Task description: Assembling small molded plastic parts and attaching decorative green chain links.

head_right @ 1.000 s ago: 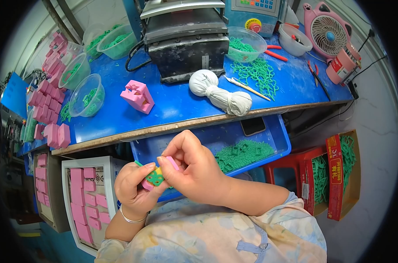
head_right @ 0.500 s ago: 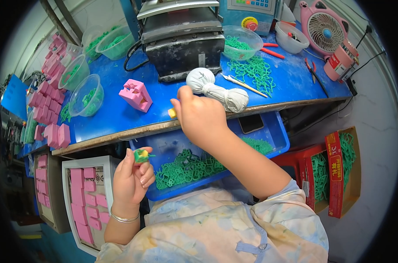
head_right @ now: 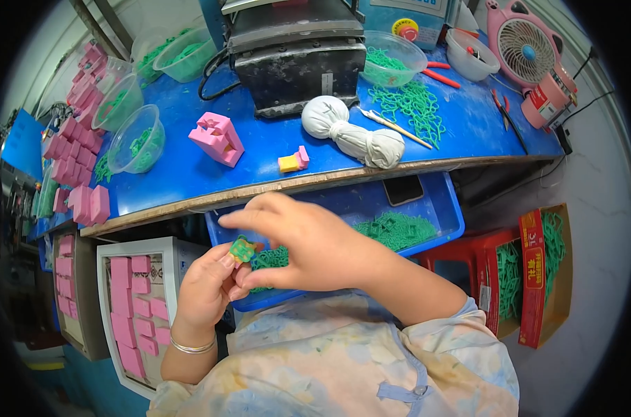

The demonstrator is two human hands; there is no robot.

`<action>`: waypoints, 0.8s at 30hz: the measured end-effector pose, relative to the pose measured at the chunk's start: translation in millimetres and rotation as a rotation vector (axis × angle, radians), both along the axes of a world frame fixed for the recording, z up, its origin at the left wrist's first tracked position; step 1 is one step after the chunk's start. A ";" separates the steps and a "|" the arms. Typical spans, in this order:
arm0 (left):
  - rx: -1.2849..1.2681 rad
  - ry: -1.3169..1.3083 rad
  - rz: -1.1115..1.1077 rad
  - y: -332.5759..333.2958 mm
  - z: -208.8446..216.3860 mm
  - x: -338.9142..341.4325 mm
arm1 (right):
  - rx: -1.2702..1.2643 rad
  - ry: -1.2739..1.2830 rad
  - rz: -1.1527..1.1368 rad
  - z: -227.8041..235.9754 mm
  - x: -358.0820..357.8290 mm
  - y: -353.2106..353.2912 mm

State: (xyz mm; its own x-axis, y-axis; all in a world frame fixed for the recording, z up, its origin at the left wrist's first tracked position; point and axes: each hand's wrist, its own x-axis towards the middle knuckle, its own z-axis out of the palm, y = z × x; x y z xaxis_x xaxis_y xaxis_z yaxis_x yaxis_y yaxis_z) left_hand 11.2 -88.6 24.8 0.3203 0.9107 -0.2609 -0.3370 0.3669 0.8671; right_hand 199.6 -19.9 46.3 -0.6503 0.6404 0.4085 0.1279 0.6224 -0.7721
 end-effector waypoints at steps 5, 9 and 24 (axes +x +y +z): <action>0.222 0.286 -0.012 -0.6 2.7 5.2 | -0.215 -0.065 0.134 -9.0 1.2 3.0; 0.332 0.412 -0.036 -1.7 3.7 5.2 | -0.221 0.063 0.136 -13.0 -1.1 0.7; 0.091 0.155 0.002 -0.4 2.6 11.2 | -0.096 0.083 0.152 -17.9 -2.5 -1.1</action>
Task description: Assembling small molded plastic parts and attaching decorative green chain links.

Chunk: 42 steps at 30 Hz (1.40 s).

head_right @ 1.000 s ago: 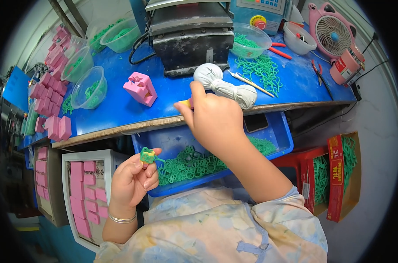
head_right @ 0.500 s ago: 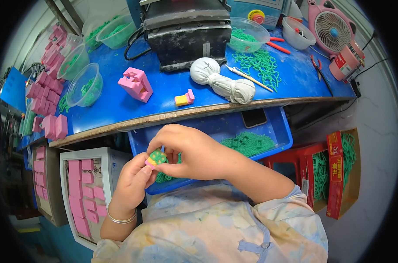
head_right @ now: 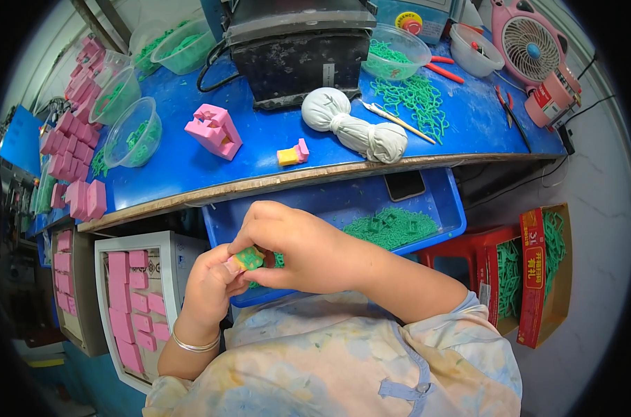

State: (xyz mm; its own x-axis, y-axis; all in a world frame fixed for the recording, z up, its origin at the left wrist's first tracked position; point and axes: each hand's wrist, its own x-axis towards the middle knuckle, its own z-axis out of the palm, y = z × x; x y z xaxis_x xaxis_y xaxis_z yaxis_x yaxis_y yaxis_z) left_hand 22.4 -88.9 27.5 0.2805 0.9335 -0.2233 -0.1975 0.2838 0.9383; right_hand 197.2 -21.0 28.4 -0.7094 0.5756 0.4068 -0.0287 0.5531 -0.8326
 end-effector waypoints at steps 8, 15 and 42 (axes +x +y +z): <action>-0.203 -0.235 -0.050 8.8 -4.8 -4.5 | 0.022 -0.022 0.023 -1.2 2.8 0.0; -0.379 -0.550 -0.140 10.3 -19.2 -7.3 | -0.096 -0.052 -0.007 4.2 3.7 -1.1; -0.415 -0.533 -0.303 8.5 -7.0 -17.3 | -0.480 -0.021 0.173 6.5 8.7 6.2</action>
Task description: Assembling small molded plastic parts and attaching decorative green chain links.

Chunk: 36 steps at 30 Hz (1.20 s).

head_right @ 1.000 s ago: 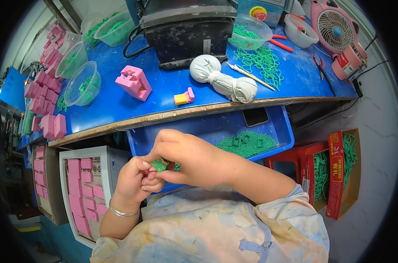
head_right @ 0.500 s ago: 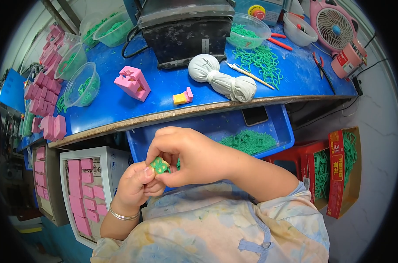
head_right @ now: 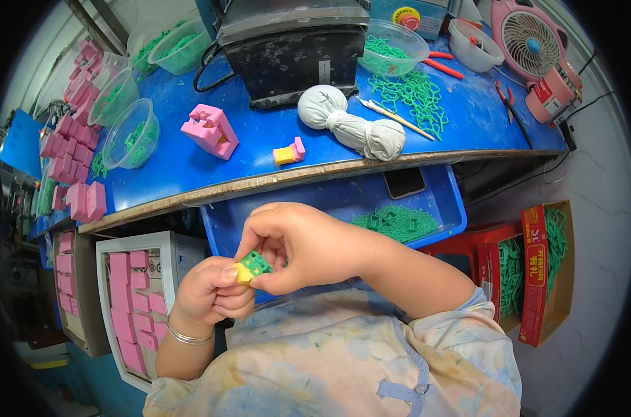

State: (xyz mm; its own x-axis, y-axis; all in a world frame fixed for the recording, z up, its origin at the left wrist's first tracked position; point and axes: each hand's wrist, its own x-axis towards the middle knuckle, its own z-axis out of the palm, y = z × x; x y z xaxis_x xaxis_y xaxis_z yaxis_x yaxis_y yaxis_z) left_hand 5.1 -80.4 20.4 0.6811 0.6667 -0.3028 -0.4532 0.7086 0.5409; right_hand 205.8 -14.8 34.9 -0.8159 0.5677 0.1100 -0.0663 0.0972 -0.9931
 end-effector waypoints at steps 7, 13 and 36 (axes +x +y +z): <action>0.492 -0.104 0.215 -1.0 2.0 -32.0 | -0.577 0.315 -0.020 -3.5 17.4 3.7; 0.369 -0.014 0.329 -6.6 16.8 -2.8 | -0.259 0.532 0.024 -19.9 11.4 3.7; 0.616 0.369 0.577 -14.2 7.0 34.1 | 0.241 0.149 -0.167 -18.2 12.3 -19.0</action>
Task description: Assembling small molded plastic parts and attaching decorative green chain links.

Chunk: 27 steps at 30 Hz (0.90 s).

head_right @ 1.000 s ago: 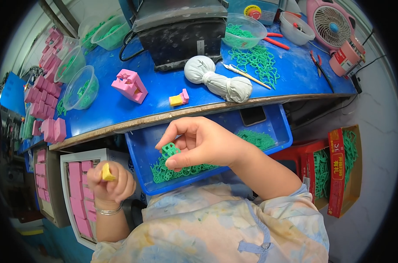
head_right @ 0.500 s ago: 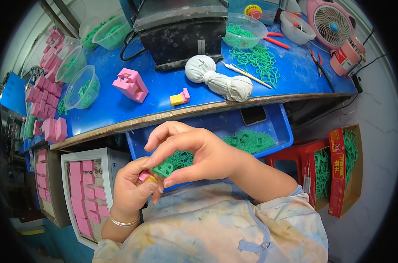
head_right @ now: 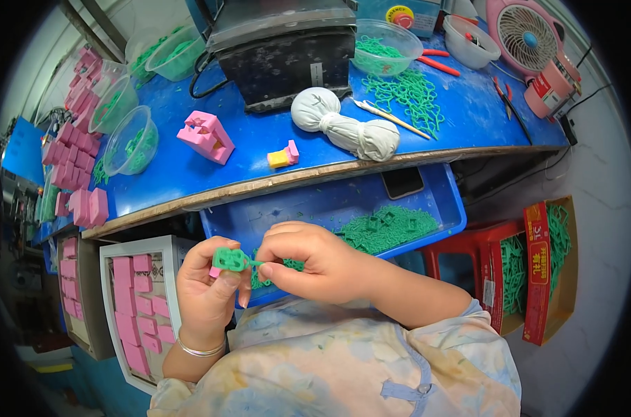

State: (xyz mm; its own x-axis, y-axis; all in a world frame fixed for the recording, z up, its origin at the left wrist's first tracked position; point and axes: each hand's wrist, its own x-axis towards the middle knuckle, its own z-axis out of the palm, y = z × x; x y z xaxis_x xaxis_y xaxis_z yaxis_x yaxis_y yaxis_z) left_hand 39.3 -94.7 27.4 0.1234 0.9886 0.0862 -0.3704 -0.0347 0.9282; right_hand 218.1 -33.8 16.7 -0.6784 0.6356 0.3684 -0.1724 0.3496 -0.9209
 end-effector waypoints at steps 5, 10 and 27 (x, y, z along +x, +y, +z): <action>-0.061 0.018 -0.037 3.0 -2.0 2.2 | 0.220 -0.020 -0.129 2.3 -6.9 -0.8; -0.075 0.142 -0.001 4.1 -6.1 1.9 | 0.350 -0.108 -0.200 2.1 -9.4 0.0; 1.144 1.170 0.321 26.6 -21.5 -23.7 | -1.376 0.164 0.464 -19.3 -29.6 7.7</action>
